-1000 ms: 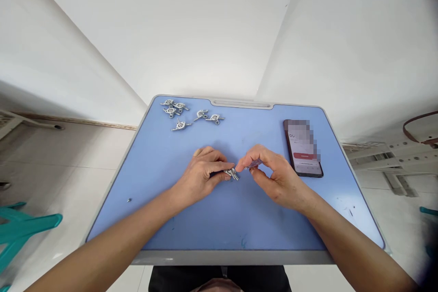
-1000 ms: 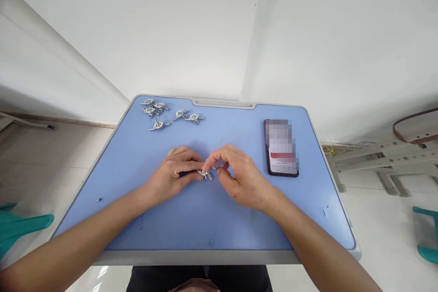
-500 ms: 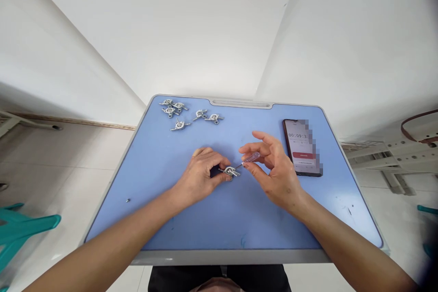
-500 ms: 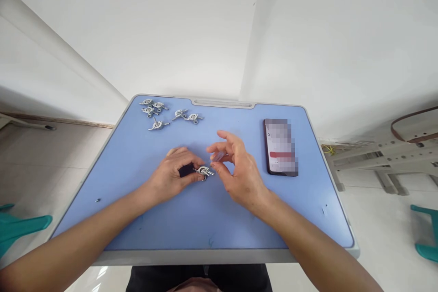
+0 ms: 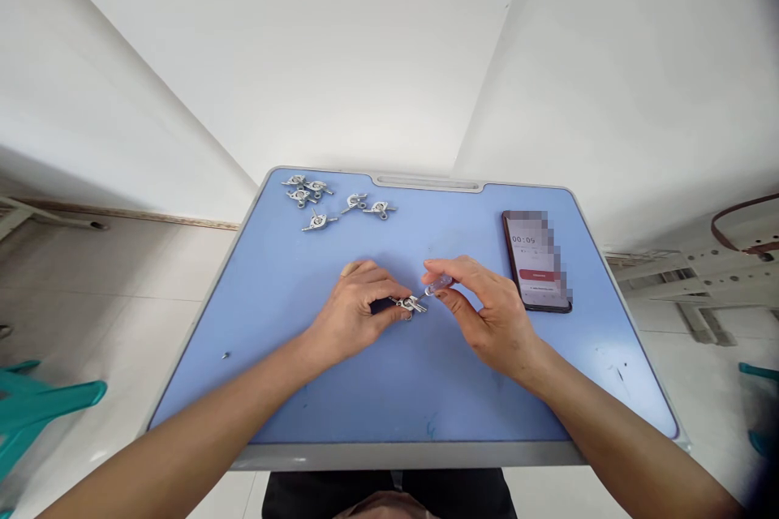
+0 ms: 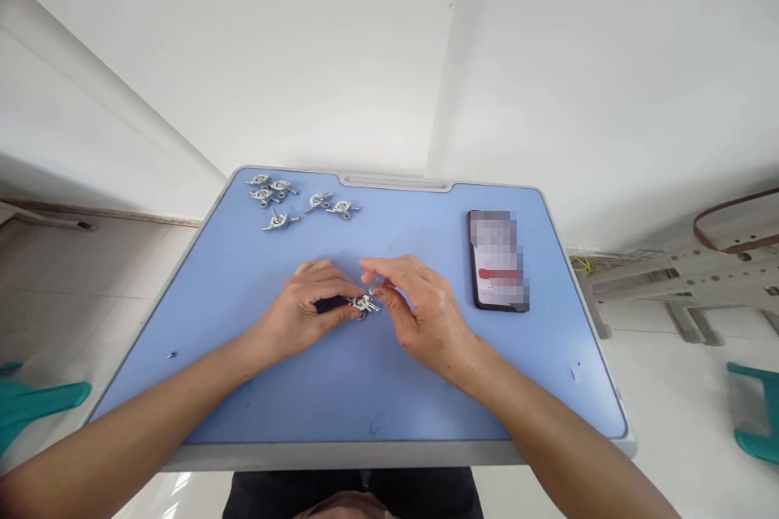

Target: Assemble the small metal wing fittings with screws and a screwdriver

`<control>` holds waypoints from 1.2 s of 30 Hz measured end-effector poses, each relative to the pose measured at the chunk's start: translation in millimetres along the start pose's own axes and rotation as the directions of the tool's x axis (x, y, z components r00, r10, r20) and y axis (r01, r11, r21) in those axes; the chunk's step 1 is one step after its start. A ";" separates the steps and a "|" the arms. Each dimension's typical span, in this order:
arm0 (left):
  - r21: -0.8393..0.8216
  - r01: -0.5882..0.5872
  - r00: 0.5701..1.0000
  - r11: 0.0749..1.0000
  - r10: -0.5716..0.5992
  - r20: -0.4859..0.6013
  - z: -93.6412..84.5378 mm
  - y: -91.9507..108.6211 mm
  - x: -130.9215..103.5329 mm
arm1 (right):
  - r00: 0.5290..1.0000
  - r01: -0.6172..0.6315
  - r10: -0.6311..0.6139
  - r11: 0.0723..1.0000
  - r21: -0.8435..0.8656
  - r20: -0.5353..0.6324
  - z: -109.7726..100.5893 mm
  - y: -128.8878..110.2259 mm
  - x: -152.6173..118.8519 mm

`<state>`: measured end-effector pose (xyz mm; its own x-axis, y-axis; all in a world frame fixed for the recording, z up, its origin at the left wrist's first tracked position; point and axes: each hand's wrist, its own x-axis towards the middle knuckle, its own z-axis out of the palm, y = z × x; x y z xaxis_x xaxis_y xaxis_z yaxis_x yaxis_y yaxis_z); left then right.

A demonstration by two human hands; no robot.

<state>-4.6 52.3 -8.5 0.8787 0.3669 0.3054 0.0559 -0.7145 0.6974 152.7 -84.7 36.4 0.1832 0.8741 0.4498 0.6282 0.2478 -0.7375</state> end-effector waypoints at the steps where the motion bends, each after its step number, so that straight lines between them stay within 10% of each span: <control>1: 0.002 -0.006 1.000 1.000 0.006 0.002 -0.1 -0.1 -0.2 | 1.000 0.011 -0.012 1.000 0.014 0.013 -0.7 -0.6 0.3; 19: 0.030 0.014 1.000 0.999 -0.015 0.019 -1.8 4.2 -0.1 | 0.997 -0.072 0.071 0.996 0.043 0.018 -4.5 -6.3 -2.7; 26: 0.062 0.011 0.999 0.998 -0.013 0.035 -2.0 5.4 0.3 | 0.961 -0.239 0.271 0.910 -0.338 0.051 -0.2 -1.8 -1.2; 36: 0.084 -0.059 0.998 0.995 0.057 0.031 -0.8 5.9 0.0 | 0.933 0.080 0.159 0.782 -0.619 0.322 9.9 7.0 -7.8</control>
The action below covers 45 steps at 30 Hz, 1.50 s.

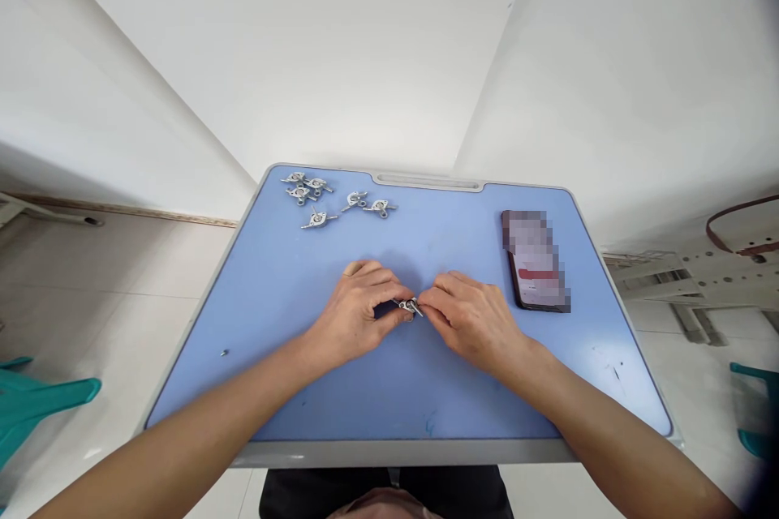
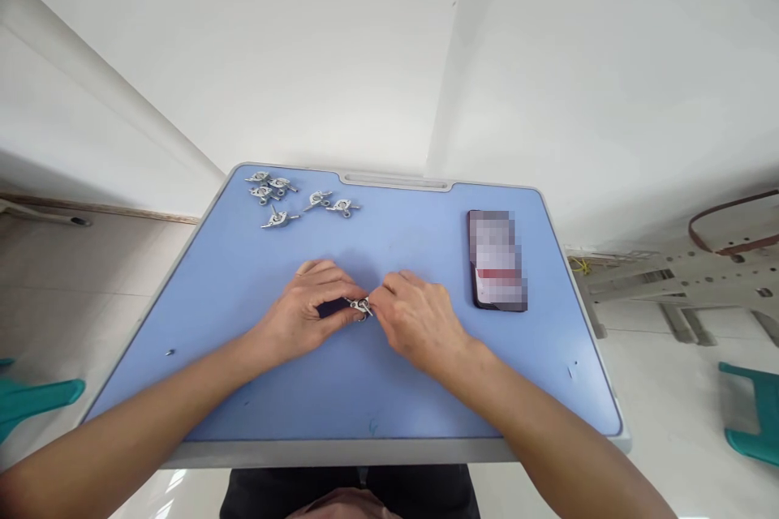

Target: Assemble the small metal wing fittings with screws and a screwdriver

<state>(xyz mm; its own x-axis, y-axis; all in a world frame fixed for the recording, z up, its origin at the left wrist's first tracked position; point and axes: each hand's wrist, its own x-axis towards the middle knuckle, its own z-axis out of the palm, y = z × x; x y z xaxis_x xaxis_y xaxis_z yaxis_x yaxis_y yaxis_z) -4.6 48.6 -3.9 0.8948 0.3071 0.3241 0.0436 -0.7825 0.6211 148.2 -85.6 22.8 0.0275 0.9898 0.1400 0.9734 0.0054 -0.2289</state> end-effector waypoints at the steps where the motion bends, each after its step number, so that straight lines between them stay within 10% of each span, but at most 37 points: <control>1: 0.002 -0.004 1.000 1.000 0.004 0.007 -0.1 -0.2 0.0 | 1.000 0.009 -0.008 1.000 -0.006 0.004 0.1 -0.3 -0.1; 31: -0.049 0.152 0.988 0.987 -0.152 -0.005 4.7 -1.4 0.1 | 0.980 -0.192 0.198 0.939 0.286 0.008 5.0 6.5 5.6; 45: -0.022 0.113 0.993 0.993 -0.113 -0.026 6.9 -3.7 -3.6 | 0.951 -0.306 0.246 0.849 0.431 0.190 -12.3 10.7 6.8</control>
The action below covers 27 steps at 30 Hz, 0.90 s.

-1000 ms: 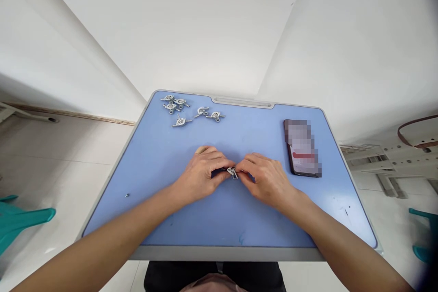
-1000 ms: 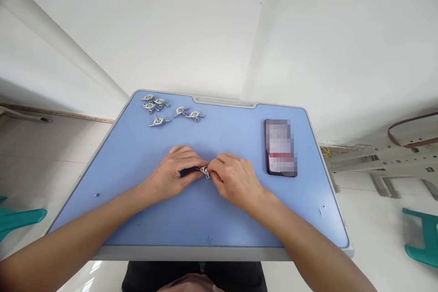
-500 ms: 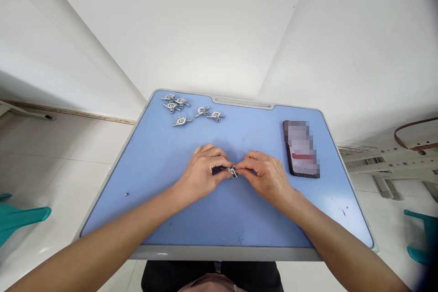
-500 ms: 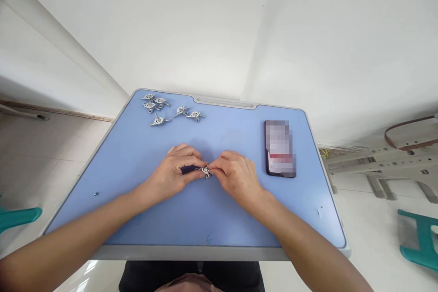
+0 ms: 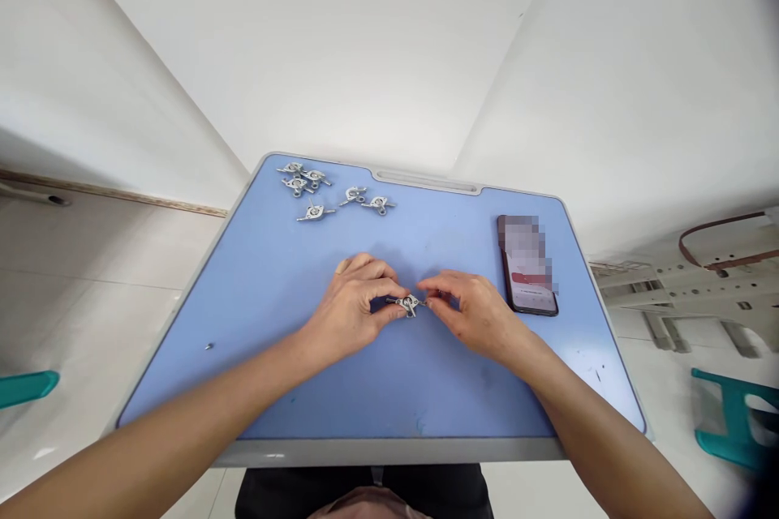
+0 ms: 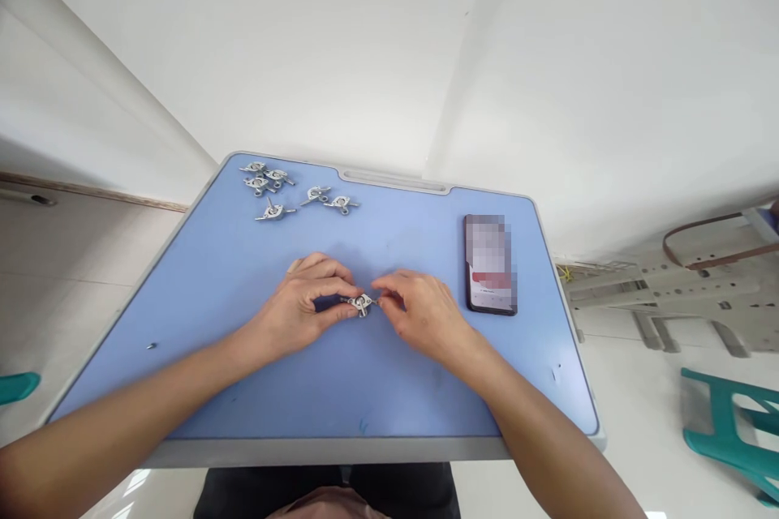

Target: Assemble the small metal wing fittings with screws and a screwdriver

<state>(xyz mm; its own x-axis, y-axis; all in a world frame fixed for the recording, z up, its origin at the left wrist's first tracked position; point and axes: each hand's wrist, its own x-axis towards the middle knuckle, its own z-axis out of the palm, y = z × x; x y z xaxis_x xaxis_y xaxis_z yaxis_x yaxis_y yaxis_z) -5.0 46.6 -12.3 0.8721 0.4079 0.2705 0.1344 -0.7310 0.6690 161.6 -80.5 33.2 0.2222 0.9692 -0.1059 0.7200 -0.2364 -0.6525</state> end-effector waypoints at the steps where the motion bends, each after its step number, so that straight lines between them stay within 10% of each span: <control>1: 0.003 -0.002 1.000 1.000 0.002 0.000 0.0 -0.1 0.0 | 1.000 0.008 -0.007 1.000 -0.019 0.011 1.3 -0.4 -0.3; 11: 0.044 -0.026 0.998 0.999 0.023 0.055 -4.8 2.6 2.4 | 1.000 -0.018 0.017 0.999 -0.041 -0.017 3.2 -5.9 -3.3; 21: 0.043 -0.017 0.998 0.999 0.014 0.068 -6.5 3.0 2.2 | 0.942 0.127 0.088 0.801 0.585 -0.324 -8.5 -13.0 -8.4; 27: 0.062 -0.031 1.000 0.998 0.031 0.001 -0.2 6.1 1.7 | 0.931 0.175 0.106 0.713 0.679 -0.351 0.3 -18.4 -8.1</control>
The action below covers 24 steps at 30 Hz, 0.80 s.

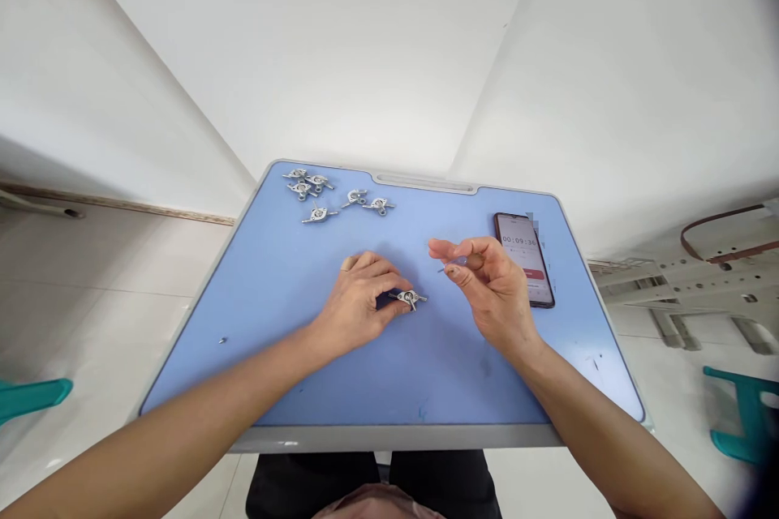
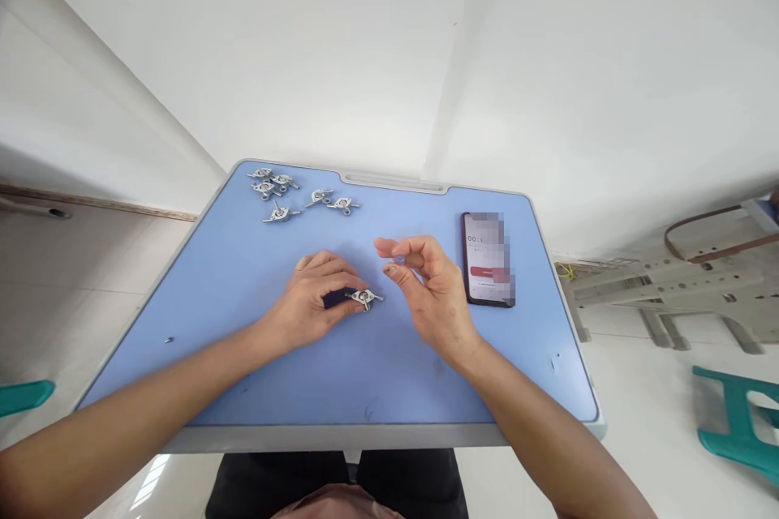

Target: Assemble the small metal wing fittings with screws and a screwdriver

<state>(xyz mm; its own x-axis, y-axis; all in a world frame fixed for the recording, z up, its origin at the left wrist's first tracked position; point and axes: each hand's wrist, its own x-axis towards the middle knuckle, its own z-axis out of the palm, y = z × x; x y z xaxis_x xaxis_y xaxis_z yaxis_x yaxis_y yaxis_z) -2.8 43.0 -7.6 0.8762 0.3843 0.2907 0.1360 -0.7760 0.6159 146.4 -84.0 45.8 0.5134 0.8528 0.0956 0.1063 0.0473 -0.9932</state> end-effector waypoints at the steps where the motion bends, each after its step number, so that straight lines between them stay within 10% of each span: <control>1: 0.004 -0.005 1.000 1.000 0.005 -0.009 0.5 0.5 -0.2 | 1.000 0.014 -0.014 1.000 -0.028 -0.007 0.1 -0.3 -0.1; 5: 0.028 -0.015 0.999 0.999 0.016 -0.035 0.9 1.2 -1.1 | 1.000 0.006 0.003 0.932 -0.362 0.024 -4.4 -4.2 1.1; 13: 0.058 0.021 0.998 0.998 -0.018 -0.064 3.4 3.3 -1.0 | 0.916 0.147 0.310 0.335 -0.931 0.256 -1.8 6.5 4.0; 24: 0.088 0.088 0.989 0.992 -0.076 -0.130 -0.5 14.0 -1.2 | 0.915 0.086 0.346 0.338 -0.937 0.209 12.2 8.9 2.9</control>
<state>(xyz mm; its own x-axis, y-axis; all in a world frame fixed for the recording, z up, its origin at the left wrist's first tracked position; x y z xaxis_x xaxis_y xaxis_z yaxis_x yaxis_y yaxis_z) -2.1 31.9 1.0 0.7960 0.5040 0.3352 0.2530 -0.7801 0.5722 138.4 -74.7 36.4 0.3289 0.9050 -0.2700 0.8781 -0.3983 -0.2652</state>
